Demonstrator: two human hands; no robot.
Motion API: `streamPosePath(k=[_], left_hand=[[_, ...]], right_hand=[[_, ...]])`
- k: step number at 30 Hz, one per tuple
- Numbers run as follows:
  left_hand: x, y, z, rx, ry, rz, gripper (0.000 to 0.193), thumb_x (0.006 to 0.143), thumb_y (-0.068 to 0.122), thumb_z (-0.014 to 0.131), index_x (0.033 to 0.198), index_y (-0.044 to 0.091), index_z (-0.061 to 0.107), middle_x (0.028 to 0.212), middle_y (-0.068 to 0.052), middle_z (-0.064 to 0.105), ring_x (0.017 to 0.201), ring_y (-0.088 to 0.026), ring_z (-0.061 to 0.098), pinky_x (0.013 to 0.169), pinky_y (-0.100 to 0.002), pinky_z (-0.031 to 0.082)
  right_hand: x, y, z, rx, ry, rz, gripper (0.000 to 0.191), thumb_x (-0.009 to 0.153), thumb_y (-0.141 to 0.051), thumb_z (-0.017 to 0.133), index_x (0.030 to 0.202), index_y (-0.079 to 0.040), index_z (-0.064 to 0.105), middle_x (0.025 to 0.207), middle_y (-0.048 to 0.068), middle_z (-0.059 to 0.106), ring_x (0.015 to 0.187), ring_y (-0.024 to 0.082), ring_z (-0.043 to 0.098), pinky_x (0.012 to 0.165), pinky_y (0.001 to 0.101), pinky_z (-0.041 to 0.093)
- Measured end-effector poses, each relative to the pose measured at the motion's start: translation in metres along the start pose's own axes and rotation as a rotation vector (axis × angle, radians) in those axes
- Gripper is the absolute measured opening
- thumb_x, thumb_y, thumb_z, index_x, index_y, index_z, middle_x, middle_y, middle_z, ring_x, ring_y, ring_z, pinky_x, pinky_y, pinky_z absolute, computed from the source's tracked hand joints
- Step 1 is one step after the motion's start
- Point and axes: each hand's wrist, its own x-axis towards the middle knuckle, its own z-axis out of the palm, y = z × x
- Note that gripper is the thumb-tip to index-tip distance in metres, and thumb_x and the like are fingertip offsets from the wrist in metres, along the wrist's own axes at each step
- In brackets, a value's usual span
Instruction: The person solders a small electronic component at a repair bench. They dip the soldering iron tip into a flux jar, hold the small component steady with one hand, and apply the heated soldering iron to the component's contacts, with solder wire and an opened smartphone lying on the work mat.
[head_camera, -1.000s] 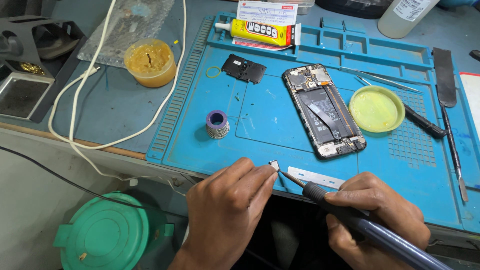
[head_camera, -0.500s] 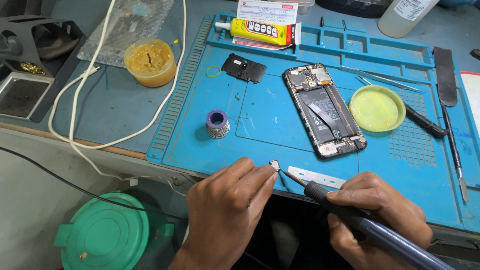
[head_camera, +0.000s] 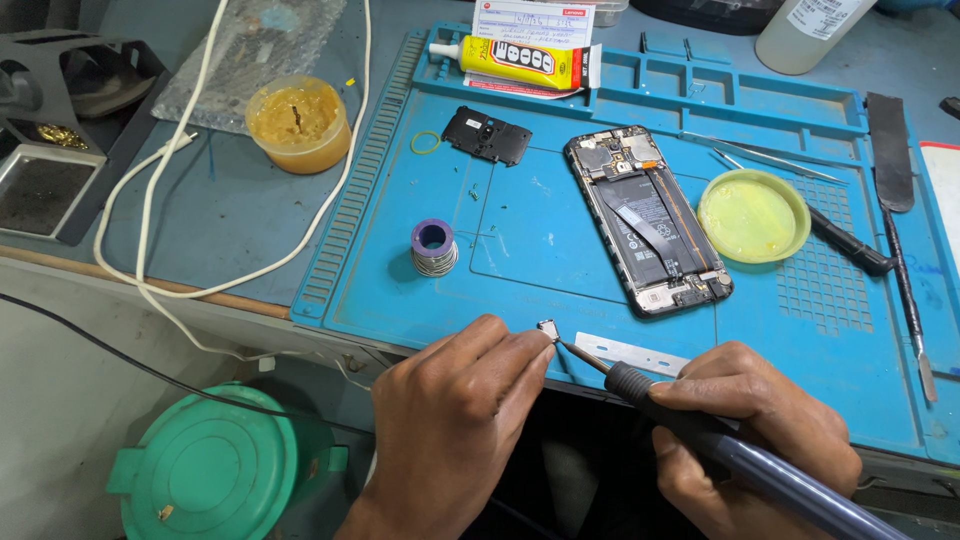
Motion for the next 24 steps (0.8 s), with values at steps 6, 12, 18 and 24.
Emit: streamPosePath(k=[6, 12, 18, 24], left_hand=[[0.001, 0.000, 0.000, -0.003, 0.008, 0.002, 0.011, 0.085, 0.018, 0.079, 0.095, 0.013, 0.075, 0.075, -0.002, 0.059, 0.067, -0.022, 0.069, 0.052, -0.038, 0.049], [0.000, 0.000, 0.000, -0.002, 0.005, 0.003, 0.011, 0.085, 0.018, 0.080, 0.094, 0.013, 0.074, 0.074, -0.002, 0.058, 0.066, -0.021, 0.068, 0.051, -0.039, 0.048], [0.001, 0.000, 0.000, 0.000, -0.002, 0.003, 0.011, 0.086, 0.017, 0.080, 0.093, 0.013, 0.074, 0.073, -0.002, 0.058, 0.064, -0.021, 0.067, 0.050, -0.038, 0.048], [0.000, 0.000, 0.000, 0.008, -0.006, -0.007, 0.010, 0.086, 0.018, 0.080, 0.092, 0.013, 0.074, 0.072, -0.002, 0.057, 0.064, -0.020, 0.068, 0.049, -0.038, 0.048]], right_hand=[[-0.001, 0.003, -0.001, -0.004, -0.003, -0.005, 0.031, 0.065, 0.011, 0.069, 0.093, -0.003, 0.069, 0.075, 0.005, 0.067, 0.071, 0.013, 0.066, 0.063, 0.0235, 0.052], [-0.002, 0.006, -0.009, 0.037, -0.035, 0.003, 0.031, 0.069, 0.009, 0.071, 0.098, -0.003, 0.067, 0.079, 0.005, 0.069, 0.075, 0.014, 0.067, 0.066, 0.0238, 0.054], [-0.004, 0.008, -0.011, 0.043, -0.051, 0.021, 0.029, 0.072, 0.007, 0.072, 0.098, -0.004, 0.068, 0.080, 0.006, 0.071, 0.075, 0.013, 0.067, 0.065, 0.0234, 0.054], [-0.005, 0.008, -0.009, 0.049, -0.037, 0.035, 0.029, 0.072, 0.007, 0.072, 0.098, -0.004, 0.067, 0.081, 0.007, 0.071, 0.076, 0.014, 0.067, 0.066, 0.0234, 0.054]])
